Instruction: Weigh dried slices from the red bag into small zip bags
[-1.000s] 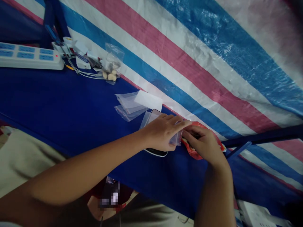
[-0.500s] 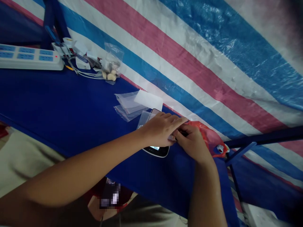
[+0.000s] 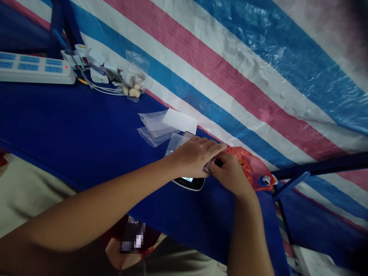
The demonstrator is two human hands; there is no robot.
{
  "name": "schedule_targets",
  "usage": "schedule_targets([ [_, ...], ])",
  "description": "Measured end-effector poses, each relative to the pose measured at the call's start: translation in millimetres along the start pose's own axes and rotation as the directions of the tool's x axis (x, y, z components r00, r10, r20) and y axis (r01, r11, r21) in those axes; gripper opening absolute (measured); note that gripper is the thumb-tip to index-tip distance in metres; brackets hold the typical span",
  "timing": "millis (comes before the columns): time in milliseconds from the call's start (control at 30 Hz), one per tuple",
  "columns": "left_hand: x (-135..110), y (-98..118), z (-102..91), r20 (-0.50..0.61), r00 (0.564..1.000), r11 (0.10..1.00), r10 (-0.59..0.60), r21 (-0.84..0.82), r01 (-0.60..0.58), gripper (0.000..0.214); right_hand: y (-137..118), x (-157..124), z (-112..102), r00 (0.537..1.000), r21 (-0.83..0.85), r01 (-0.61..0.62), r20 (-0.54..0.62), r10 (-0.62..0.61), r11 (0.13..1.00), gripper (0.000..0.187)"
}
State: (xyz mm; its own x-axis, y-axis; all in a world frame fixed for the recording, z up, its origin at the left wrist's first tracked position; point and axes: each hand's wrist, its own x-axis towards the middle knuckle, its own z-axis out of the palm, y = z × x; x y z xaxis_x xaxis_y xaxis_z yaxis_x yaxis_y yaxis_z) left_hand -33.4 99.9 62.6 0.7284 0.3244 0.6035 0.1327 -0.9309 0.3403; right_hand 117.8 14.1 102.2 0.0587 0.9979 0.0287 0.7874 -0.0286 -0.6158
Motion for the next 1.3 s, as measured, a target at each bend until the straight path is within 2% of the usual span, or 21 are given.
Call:
schedule_targets([
  [167,-0.2,-0.9,0.2,0.001,1.0,1.0,0.012,0.008,-0.012,0.065,0.2,0.5,1.1,1.0,0.057,-0.002,0.015,0.002,0.998,0.013],
  [333,-0.2,-2.4,-0.3,0.009,1.0,1.0,0.0,-0.022,0.001,0.072,1.5,2.6,-2.0,0.996,0.089,0.011,-0.09,-0.003,0.996,0.019],
  [533,-0.4,-0.8,-1.9,0.028,0.999,0.999,-0.016,-0.051,0.017,0.078,-2.5,2.2,-0.9,0.983,0.015,0.04,-0.18,-0.037,0.999,0.017],
  [633,-0.5,-0.8,-1.5,0.022,1.0,0.997,-0.018,-0.074,0.02,0.078,-2.5,2.0,-0.2,0.987,-0.006,0.045,-0.155,-0.046,0.999,0.02],
  [867,-0.7,-0.7,-0.2,0.011,0.999,0.992,-0.045,-0.121,0.046,0.078,3.6,3.5,-2.9,0.998,0.14,0.026,-0.066,-0.017,0.99,0.024],
  [1100,0.2,-1.1,-1.4,-0.015,0.999,0.985,-0.037,-0.168,0.034,0.08,-6.8,3.0,2.7,0.953,-0.086,0.008,-0.303,-0.034,0.996,0.021],
  [1167,0.4,-1.3,-1.4,-0.016,0.999,0.985,-0.04,-0.171,0.036,0.079,-8.7,2.7,4.0,0.956,-0.049,0.012,-0.293,-0.026,0.999,0.017],
  [1300,0.3,-1.3,-0.9,-0.014,0.999,0.986,-0.04,-0.161,0.037,0.075,-7.8,2.7,2.7,0.98,0.149,0.016,-0.196,0.014,0.989,0.02],
])
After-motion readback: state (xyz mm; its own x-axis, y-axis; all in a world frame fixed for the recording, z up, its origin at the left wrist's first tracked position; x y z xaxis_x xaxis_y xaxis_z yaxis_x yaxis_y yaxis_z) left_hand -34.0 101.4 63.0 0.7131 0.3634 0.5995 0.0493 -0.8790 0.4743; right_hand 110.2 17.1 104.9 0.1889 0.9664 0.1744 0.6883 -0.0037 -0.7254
